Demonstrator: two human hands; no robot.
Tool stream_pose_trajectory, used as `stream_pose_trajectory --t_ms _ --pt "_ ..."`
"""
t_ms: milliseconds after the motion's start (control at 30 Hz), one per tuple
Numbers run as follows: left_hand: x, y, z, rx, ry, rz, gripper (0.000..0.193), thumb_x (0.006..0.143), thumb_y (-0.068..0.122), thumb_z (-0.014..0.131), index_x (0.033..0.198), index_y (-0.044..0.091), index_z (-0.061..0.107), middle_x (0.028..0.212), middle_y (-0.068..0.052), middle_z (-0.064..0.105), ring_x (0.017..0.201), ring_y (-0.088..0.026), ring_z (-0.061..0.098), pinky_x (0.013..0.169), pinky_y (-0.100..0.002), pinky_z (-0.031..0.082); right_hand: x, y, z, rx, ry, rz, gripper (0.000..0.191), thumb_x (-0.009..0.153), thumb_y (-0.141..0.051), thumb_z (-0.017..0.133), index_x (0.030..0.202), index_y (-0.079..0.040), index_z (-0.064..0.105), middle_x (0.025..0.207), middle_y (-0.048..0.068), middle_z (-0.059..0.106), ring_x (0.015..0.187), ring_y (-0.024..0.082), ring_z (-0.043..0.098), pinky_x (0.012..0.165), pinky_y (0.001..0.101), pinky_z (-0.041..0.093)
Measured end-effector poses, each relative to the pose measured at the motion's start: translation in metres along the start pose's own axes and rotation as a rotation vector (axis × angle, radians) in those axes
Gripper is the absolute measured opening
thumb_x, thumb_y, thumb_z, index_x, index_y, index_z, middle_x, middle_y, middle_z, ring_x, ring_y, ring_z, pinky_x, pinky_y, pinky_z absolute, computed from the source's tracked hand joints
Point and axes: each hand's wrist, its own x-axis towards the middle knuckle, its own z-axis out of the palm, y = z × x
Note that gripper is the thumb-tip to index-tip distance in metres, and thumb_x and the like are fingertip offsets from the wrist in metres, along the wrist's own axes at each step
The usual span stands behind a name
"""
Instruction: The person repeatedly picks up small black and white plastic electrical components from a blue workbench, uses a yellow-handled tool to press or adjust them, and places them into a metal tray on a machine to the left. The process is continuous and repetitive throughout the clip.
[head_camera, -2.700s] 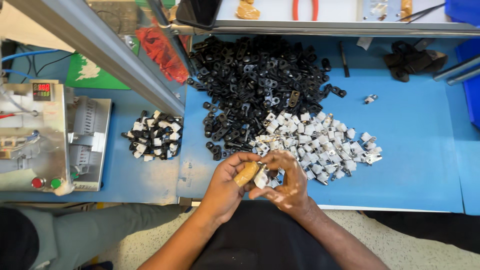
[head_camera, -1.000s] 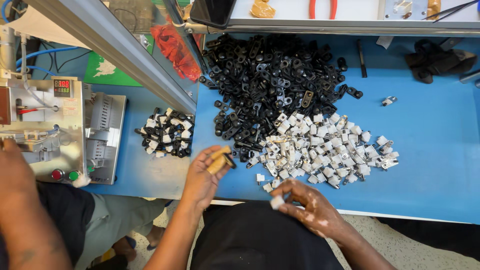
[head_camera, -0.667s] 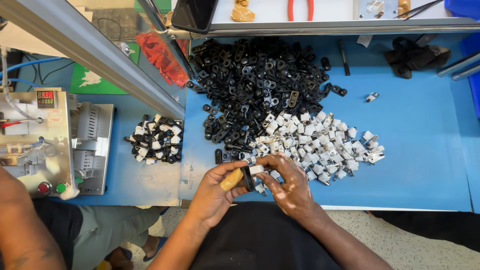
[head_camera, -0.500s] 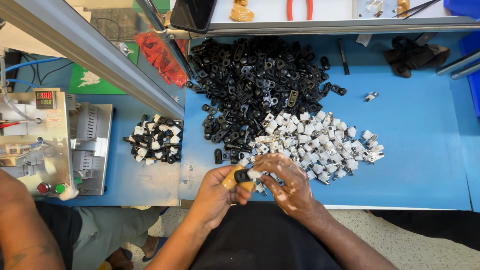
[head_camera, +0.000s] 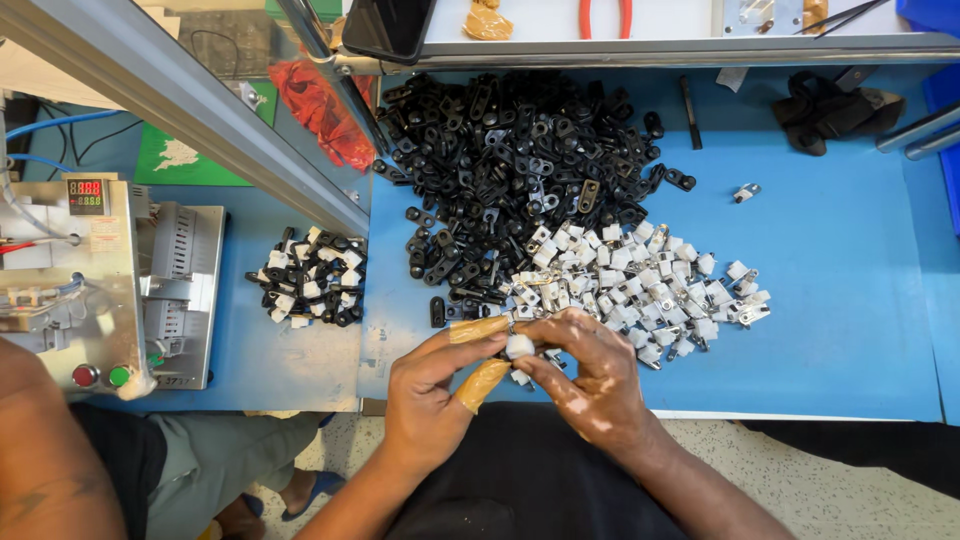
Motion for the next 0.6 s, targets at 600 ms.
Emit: stream_pose_trajectory --t_ms 600 --pt "0.01 0.008 0.001 -0.312 -0.016 -0.311 0.026 0.073 0.002 0.054 0.098 0.001 0.045 0.077 -0.005 0.058 0.071 -0.008 0.055 0.065 -0.019 0.044 -0.008 0.023 0.007 0.18 0.053 -0.366 0.025 0.072 -0.002 0.056 0.091 -0.002 0.04 0.096 0.014 0.053 0.091 0.024 0.056 0.079 0.0325 0.048"
